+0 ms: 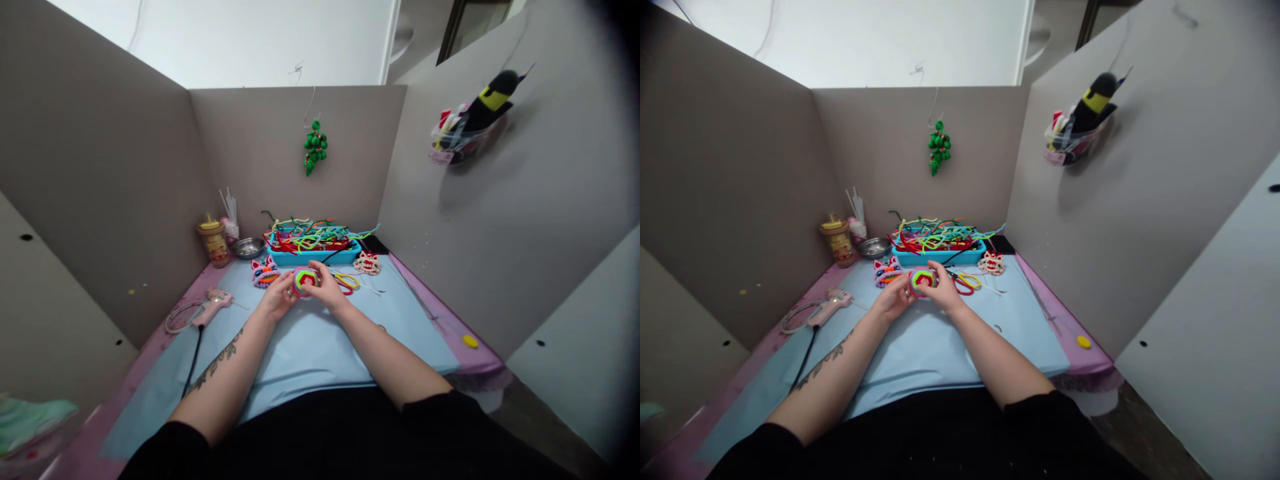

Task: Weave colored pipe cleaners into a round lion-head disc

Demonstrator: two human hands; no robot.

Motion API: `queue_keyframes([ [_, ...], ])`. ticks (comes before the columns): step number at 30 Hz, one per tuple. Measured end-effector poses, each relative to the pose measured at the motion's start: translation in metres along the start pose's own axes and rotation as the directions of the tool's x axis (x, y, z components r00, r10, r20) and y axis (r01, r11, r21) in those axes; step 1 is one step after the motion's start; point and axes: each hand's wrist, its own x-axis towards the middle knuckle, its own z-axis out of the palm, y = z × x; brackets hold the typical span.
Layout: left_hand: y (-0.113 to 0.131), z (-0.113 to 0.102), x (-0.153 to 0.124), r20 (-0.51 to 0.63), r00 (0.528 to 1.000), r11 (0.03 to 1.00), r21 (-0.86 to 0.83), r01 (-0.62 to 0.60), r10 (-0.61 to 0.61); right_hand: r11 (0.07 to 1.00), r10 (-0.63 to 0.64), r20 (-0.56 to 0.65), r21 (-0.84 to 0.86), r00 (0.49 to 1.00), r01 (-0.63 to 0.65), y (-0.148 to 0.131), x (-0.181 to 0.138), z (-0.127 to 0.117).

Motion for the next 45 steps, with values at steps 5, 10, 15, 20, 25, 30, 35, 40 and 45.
queue_keyframes([
  [5,0.0,0.002,0.0,0.043,0.992,0.989,0.083,-0.122,0.118,0.993,-0.002,-0.019,0.119,1.0,0.005,-0.003,0.002,-0.002],
  [10,0.0,0.003,0.001,0.05,0.96,0.94,0.194,-0.281,0.277,0.961,0.182,-0.062,0.221,0.981,-0.165,-0.006,0.004,-0.008],
  [15,-0.003,0.0,0.001,0.114,0.944,0.89,0.313,-0.33,0.309,0.856,0.28,0.221,0.382,0.934,-0.348,-0.021,-0.003,-0.005],
  [20,-0.004,0.0,0.0,0.173,0.889,0.72,0.532,-0.446,0.424,0.847,0.213,0.248,0.436,0.945,-0.305,-0.028,-0.008,-0.001],
  [25,0.001,0.0,0.001,0.228,0.843,0.522,0.697,-0.491,0.488,0.893,0.252,0.11,0.356,0.962,-0.275,-0.014,0.0,-0.005],
  [30,-0.003,-0.01,0.0,0.275,0.877,0.352,0.836,-0.421,0.394,0.889,0.359,-0.217,0.377,0.908,-0.262,0.002,0.014,-0.018],
  [35,-0.004,-0.012,-0.002,0.322,0.866,0.273,0.856,-0.439,0.383,0.89,0.393,-0.334,0.373,0.857,-0.263,0.006,0.018,-0.026],
  [40,0.002,-0.011,0.0,0.148,0.844,0.372,0.849,-0.376,0.515,0.906,0.385,-0.327,0.315,0.863,-0.285,0.013,0.016,-0.02],
  [45,0.008,-0.018,0.009,-0.121,0.838,0.619,0.731,-0.289,0.533,0.966,0.257,-0.29,0.115,0.922,-0.233,0.014,0.017,-0.017],
])
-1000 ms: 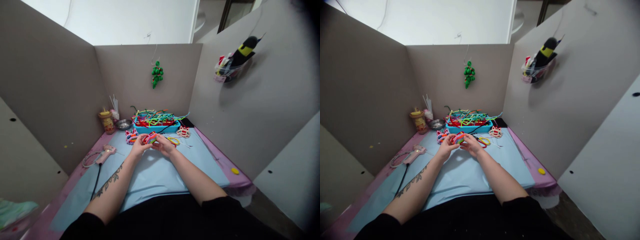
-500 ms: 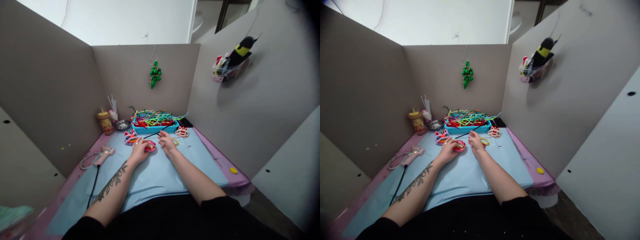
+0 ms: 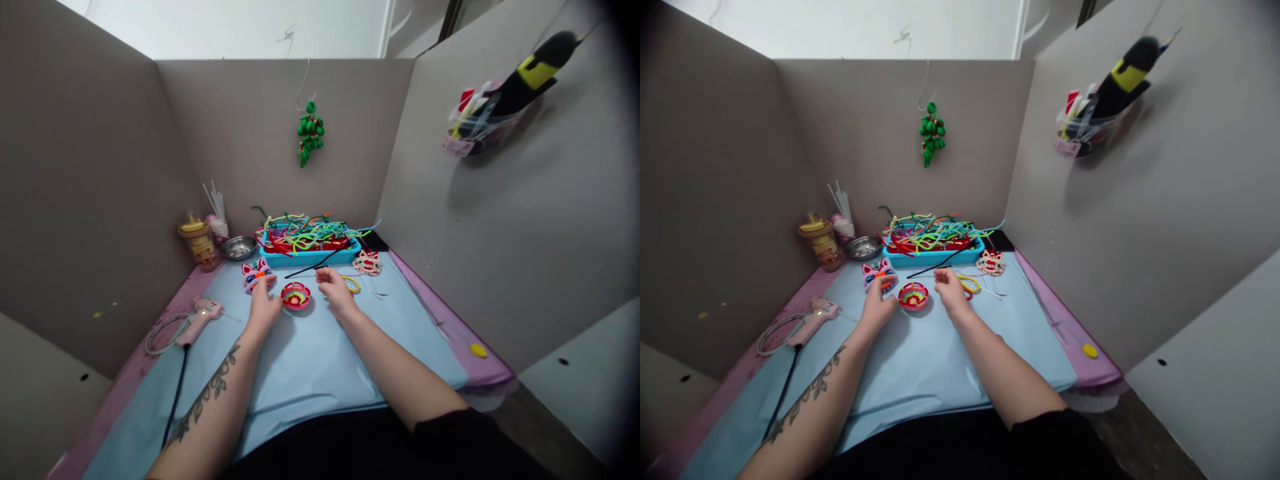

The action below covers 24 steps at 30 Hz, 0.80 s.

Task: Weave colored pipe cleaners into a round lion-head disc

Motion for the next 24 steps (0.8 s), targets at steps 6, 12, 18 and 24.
queue_keyframes([
  [6,0.0,0.005,-0.007,-0.032,0.98,0.947,-0.264,0.181,-0.196,0.882,-0.148,0.196,-0.417,0.969,0.219,-0.003,-0.003,0.001],
  [12,-0.007,0.011,-0.018,-0.087,0.943,0.922,-0.254,0.291,-0.322,0.589,-0.148,0.404,-0.697,0.903,0.409,-0.004,-0.007,-0.003],
  [18,-0.01,0.008,-0.023,-0.163,0.891,0.893,-0.244,0.379,-0.423,0.351,0.037,0.419,-0.855,0.907,0.381,-0.019,-0.011,-0.004],
  [24,0.002,0.02,-0.034,-0.227,0.879,0.903,-0.205,0.377,-0.419,0.188,0.165,0.415,-0.904,0.895,0.385,-0.037,-0.017,-0.001],
])
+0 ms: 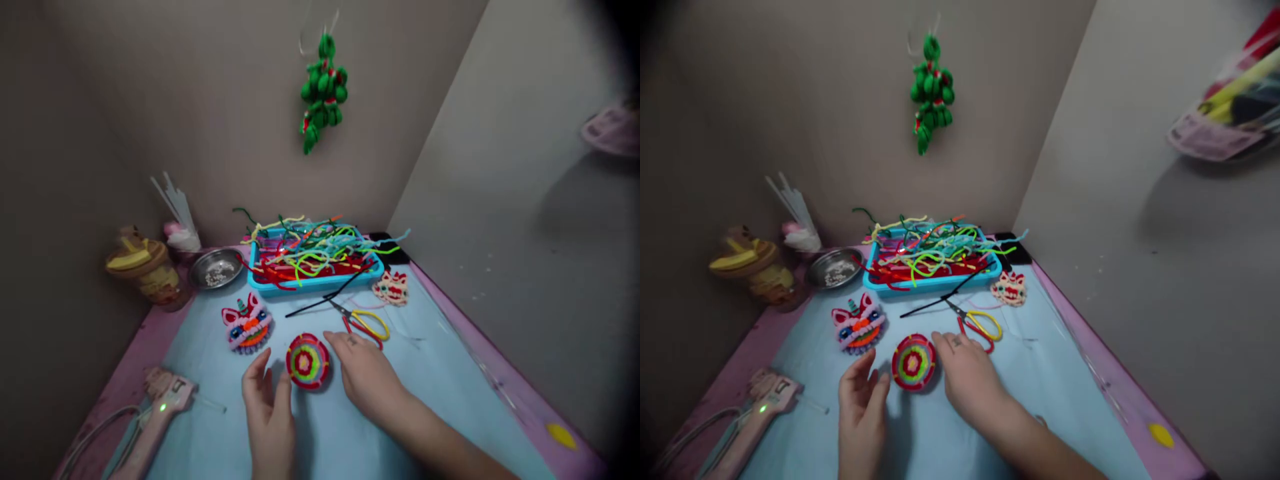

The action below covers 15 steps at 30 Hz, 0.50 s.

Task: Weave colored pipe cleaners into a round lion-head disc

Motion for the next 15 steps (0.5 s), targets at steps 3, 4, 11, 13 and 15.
queue_keyframes([
  [3,-0.003,0.006,-0.01,0.047,0.997,0.998,0.003,-0.067,0.067,1.0,0.017,0.064,-0.017,0.998,-0.016,-0.002,0.003,-0.005],
  [4,-0.005,0.007,-0.012,0.058,0.993,0.994,0.001,-0.107,0.107,1.0,0.02,0.078,-0.011,0.997,-0.019,-0.002,0.003,-0.006],
  [11,-0.01,0.008,-0.011,0.066,0.992,0.992,0.049,-0.115,0.112,0.994,-0.035,-0.021,0.104,0.999,0.037,0.001,0.003,-0.004],
  [13,-0.007,0.007,-0.012,0.052,0.984,0.984,0.051,-0.171,0.168,0.992,-0.061,-0.04,0.105,0.997,0.065,-0.007,0.0,-0.012],
  [15,-0.004,0.006,-0.011,0.028,0.979,0.978,0.054,-0.202,0.201,0.988,-0.142,-0.023,0.053,0.99,0.143,-0.023,-0.006,-0.028],
])
